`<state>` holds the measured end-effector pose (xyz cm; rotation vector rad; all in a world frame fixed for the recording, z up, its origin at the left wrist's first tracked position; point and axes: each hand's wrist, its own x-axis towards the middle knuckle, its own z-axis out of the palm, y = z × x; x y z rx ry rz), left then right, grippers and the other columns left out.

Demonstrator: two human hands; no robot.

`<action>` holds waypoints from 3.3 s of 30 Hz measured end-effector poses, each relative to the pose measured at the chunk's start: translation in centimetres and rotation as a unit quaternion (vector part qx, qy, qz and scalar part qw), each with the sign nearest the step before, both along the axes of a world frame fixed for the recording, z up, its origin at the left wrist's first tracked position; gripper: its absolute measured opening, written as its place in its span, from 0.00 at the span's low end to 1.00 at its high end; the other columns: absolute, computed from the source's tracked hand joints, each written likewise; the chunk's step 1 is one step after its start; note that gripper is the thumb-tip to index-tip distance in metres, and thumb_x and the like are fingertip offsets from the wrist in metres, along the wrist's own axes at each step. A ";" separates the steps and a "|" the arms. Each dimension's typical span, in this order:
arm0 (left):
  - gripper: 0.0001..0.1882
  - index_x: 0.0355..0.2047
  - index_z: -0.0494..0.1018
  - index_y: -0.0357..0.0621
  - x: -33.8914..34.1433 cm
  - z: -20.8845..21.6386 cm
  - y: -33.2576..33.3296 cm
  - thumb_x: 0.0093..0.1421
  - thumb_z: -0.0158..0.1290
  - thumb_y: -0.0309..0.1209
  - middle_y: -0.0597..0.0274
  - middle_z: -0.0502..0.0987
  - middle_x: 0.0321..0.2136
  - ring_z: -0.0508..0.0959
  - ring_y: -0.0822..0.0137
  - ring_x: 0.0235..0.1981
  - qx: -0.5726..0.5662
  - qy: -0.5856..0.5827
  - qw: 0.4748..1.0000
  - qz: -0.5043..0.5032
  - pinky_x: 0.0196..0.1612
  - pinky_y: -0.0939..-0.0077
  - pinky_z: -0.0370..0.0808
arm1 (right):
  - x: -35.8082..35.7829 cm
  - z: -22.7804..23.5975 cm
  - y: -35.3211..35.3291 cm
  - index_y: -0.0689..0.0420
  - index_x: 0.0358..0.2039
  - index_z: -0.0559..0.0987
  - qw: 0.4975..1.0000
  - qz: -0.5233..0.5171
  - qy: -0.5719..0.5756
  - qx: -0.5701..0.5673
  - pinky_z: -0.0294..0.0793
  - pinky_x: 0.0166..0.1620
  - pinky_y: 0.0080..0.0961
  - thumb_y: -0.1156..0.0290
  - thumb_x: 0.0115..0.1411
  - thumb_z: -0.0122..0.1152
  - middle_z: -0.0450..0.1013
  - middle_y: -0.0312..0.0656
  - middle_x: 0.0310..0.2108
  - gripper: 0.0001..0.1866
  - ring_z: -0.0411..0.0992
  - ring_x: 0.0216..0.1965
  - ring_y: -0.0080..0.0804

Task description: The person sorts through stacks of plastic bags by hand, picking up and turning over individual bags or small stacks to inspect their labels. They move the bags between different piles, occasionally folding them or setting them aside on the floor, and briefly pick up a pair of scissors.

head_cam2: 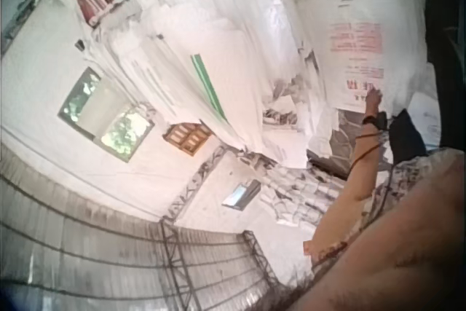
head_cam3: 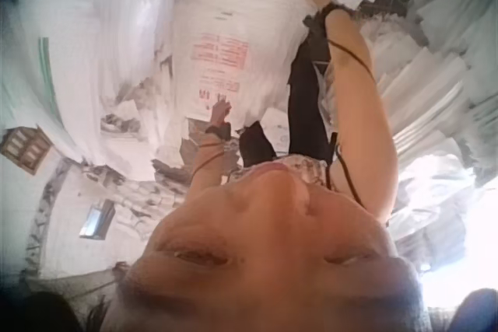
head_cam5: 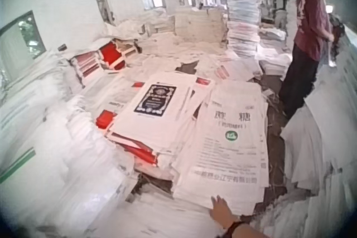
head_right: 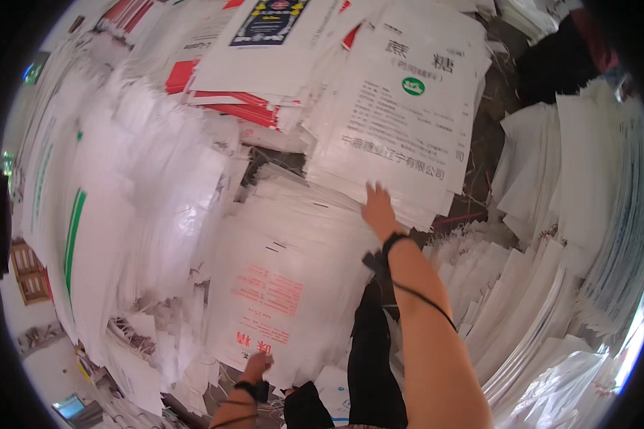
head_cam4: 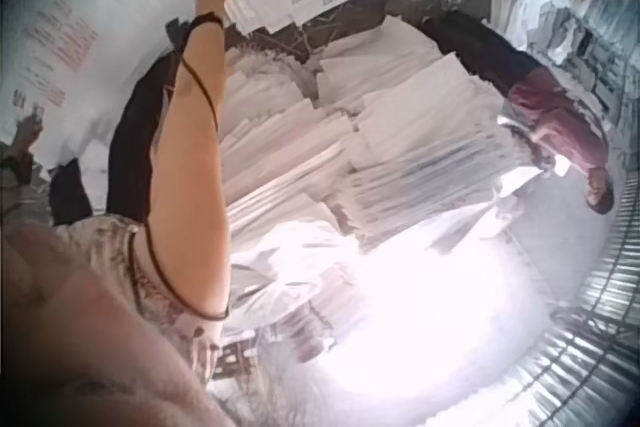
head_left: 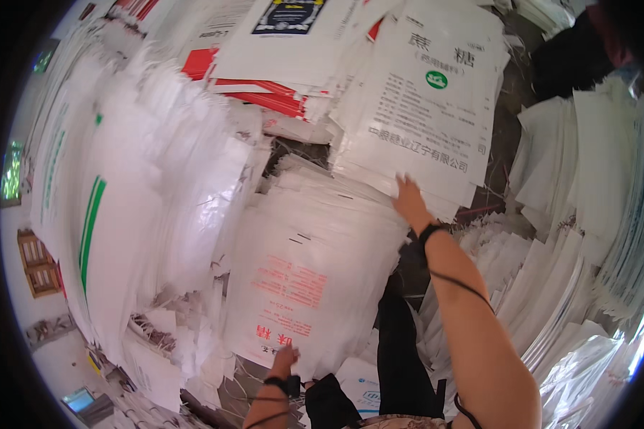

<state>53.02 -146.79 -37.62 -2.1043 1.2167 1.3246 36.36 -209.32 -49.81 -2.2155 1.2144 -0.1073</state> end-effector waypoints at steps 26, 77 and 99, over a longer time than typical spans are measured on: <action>0.20 0.52 0.70 0.33 -40.5 13.0 48.0 0.62 0.45 0.31 0.48 0.80 0.39 0.81 0.64 0.38 -0.356 -0.375 -0.051 0.855 0.44 0.72 0.75 | 9.5 35.2 82.5 0.57 0.43 0.79 0.520 0.838 -0.051 0.157 0.73 0.47 0.35 0.65 0.63 0.51 0.77 0.47 0.42 0.13 0.74 0.44 0.45; 0.18 0.48 0.73 0.42 -24.5 44.7 136.8 0.54 0.55 0.23 0.56 0.76 0.47 0.73 0.52 0.52 -0.171 -0.731 0.261 0.607 0.53 0.59 0.69 | 28.4 59.3 203.3 0.55 0.42 0.78 0.155 0.865 -0.475 -0.031 0.68 0.53 0.35 0.69 0.51 0.66 0.72 0.43 0.49 0.17 0.67 0.53 0.41; 0.07 0.32 0.72 0.34 -26.5 62.1 142.4 0.61 0.53 0.27 0.55 0.70 0.24 0.68 0.59 0.25 0.083 -0.880 0.020 0.467 0.28 0.67 0.67 | 27.8 60.7 200.4 0.52 0.55 0.71 0.000 0.898 -0.440 0.009 0.65 0.54 0.38 0.64 0.49 0.68 0.65 0.40 0.58 0.31 0.63 0.58 0.39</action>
